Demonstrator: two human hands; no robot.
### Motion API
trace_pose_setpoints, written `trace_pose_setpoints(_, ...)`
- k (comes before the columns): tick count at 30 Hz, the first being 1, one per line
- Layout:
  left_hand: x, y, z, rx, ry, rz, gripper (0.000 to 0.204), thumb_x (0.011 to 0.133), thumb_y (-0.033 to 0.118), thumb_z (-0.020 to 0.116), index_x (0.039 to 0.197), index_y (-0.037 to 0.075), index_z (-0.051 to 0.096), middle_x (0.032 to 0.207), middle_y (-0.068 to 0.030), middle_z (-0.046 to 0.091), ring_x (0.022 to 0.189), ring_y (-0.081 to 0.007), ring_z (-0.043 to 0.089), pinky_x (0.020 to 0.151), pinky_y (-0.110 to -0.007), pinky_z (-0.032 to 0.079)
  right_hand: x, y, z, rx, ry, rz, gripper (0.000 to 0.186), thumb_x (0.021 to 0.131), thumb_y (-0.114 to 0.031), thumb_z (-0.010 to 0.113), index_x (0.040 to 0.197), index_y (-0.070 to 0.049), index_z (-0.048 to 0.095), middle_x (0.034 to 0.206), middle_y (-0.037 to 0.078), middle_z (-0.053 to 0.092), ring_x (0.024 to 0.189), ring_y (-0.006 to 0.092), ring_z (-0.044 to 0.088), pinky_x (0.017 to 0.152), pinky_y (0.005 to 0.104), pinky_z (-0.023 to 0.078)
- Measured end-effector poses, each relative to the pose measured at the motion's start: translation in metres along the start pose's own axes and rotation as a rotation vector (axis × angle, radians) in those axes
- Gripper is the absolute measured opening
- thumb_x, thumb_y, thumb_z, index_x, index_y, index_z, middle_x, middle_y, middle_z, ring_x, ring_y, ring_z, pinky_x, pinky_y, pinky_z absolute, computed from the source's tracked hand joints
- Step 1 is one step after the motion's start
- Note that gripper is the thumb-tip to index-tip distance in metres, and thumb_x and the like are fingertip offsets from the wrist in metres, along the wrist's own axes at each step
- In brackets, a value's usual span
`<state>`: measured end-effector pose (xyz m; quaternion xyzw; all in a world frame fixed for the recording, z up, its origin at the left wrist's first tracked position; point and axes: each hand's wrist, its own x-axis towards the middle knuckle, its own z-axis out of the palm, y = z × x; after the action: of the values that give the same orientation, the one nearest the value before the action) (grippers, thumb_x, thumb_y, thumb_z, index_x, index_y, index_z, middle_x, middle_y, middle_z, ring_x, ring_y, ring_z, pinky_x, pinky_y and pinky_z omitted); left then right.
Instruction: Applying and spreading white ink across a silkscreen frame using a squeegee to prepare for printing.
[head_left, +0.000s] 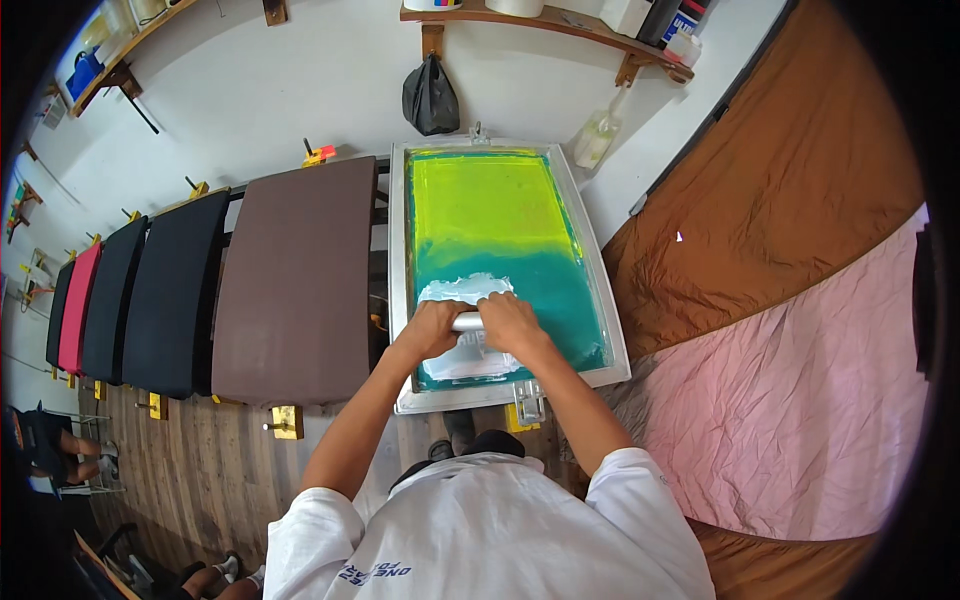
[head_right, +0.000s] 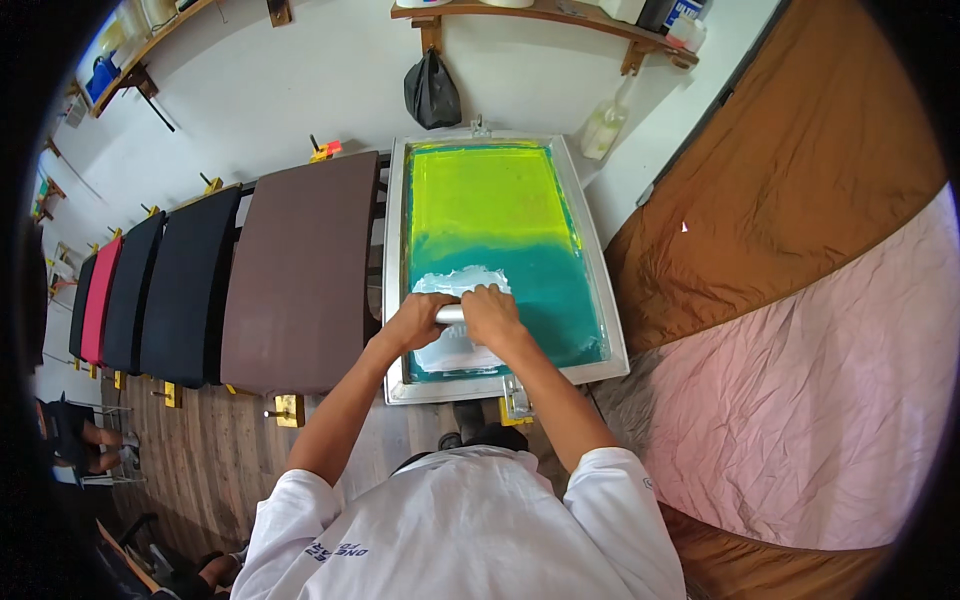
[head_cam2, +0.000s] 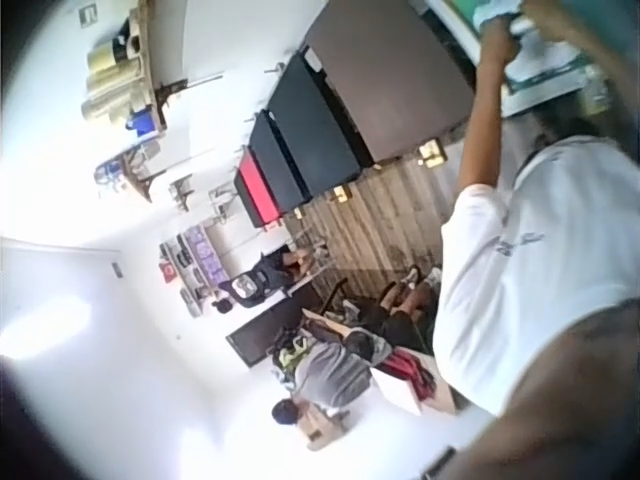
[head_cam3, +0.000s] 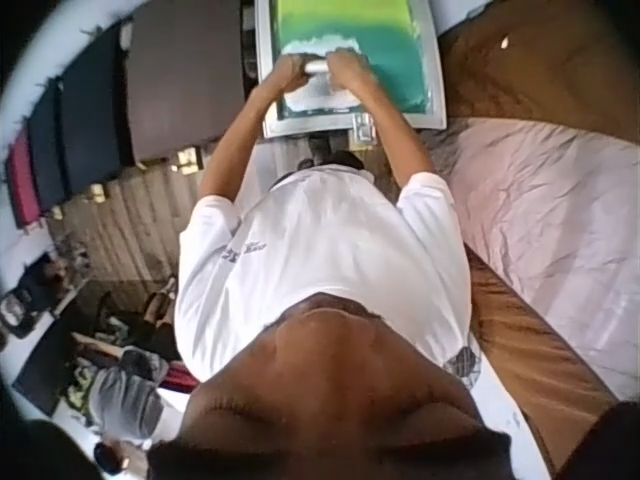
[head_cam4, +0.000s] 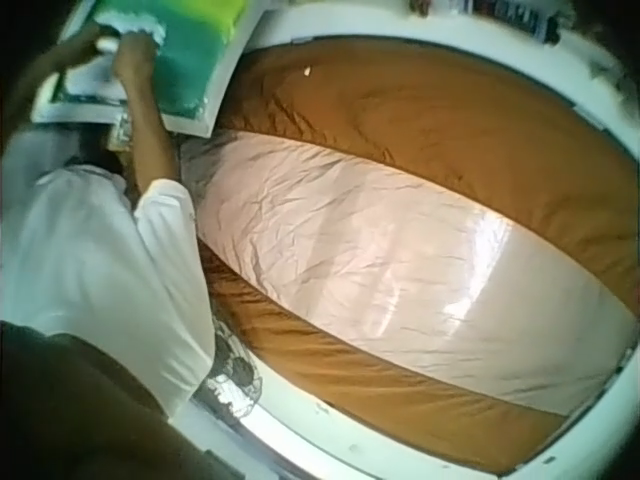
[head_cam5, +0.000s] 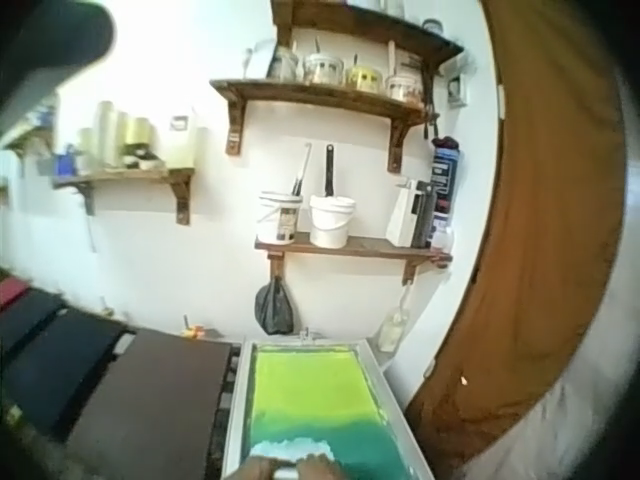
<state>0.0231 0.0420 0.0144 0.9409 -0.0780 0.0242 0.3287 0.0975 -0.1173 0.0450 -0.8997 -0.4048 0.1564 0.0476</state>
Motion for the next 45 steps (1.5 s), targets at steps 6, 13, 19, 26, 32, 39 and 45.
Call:
trace_pose_setpoints(6,-0.046,-0.022,0.034,0.099,-0.017,0.014,0.069,0.067,-0.012,0.059,0.133,0.009,0.053,0.141,-0.0098,0.053,0.133,-0.0254,0.047,0.109,-0.047,0.035,-0.022,-0.031,0.072,-0.16,0.324,0.018,0.026,0.085,-0.012,0.059,0.109,-0.003,0.064,0.111,0.013,0.06,0.111,0.03,0.057,0.082,0.0443,0.053)
trace_pose_setpoints(13,-0.072,0.007,0.022,0.167,-0.032,-0.104,0.06,0.071,-0.009,0.06,0.129,0.006,0.057,0.132,-0.0108,0.059,0.124,-0.0261,0.055,0.106,-0.048,0.036,-0.037,-0.04,0.052,-0.065,0.167,-0.064,0.028,0.081,-0.003,0.059,0.109,-0.001,0.061,0.116,0.014,0.058,0.112,0.0316,0.056,0.083,0.0479,0.047)
trace_pose_setpoints(19,-0.039,0.017,0.028,0.417,0.103,-0.072,0.04,0.086,0.002,0.053,0.126,0.003,0.058,0.125,-0.0211,0.061,0.121,-0.0305,0.057,0.106,-0.048,0.035,-0.025,-0.003,0.06,0.195,0.405,-0.171,0.034,0.08,0.001,0.058,0.113,-0.005,0.057,0.12,0.013,0.056,0.113,0.0324,0.053,0.084,0.0479,0.045)
trace_pose_setpoints(26,-0.061,0.02,0.067,0.447,0.103,-0.002,0.052,0.082,-0.001,0.054,0.134,0.003,0.053,0.134,-0.0225,0.056,0.128,-0.0325,0.052,0.109,-0.05,0.032,-0.058,-0.003,0.081,0.253,0.371,-0.087,0.051,0.066,0.003,0.071,0.113,-0.006,0.054,0.119,0.012,0.052,0.111,0.0339,0.052,0.084,0.0478,0.045)
trace_pose_setpoints(32,-0.038,0.038,0.044,0.276,0.066,-0.015,0.032,0.082,0.001,0.054,0.112,0.004,0.063,0.104,-0.0156,0.067,0.101,-0.028,0.065,0.104,-0.048,0.035,-0.059,0.011,0.051,0.175,0.259,-0.063,0.045,0.068,0.005,0.065,0.111,-0.008,0.058,0.108,0.008,0.056,0.106,0.0323,0.056,0.08,0.0483,0.044)
trace_pose_setpoints(39,0.049,-0.012,0.032,0.346,0.019,-0.056,0.031,0.074,0.002,0.062,0.101,0.015,0.072,0.085,-0.0111,0.07,0.086,-0.029,0.068,0.095,-0.051,0.038,0.021,0.048,0.009,0.114,0.122,0.017,0.036,0.072,0.001,0.065,0.107,-0.008,0.063,0.108,0.015,0.064,0.106,0.0364,0.061,0.084,0.0518,0.05)
trace_pose_setpoints(45,0.056,-0.01,0.029,0.361,-0.203,-0.063,0.029,0.076,0.007,0.066,0.103,0.015,0.07,0.088,-0.0096,0.07,0.085,-0.0292,0.069,0.094,-0.047,0.037,0.02,0.052,0.012,0.194,-0.017,0.059,0.031,0.067,-0.003,0.065,0.098,-0.005,0.066,0.099,0.02,0.069,0.097,0.0403,0.065,0.084,0.049,0.053)
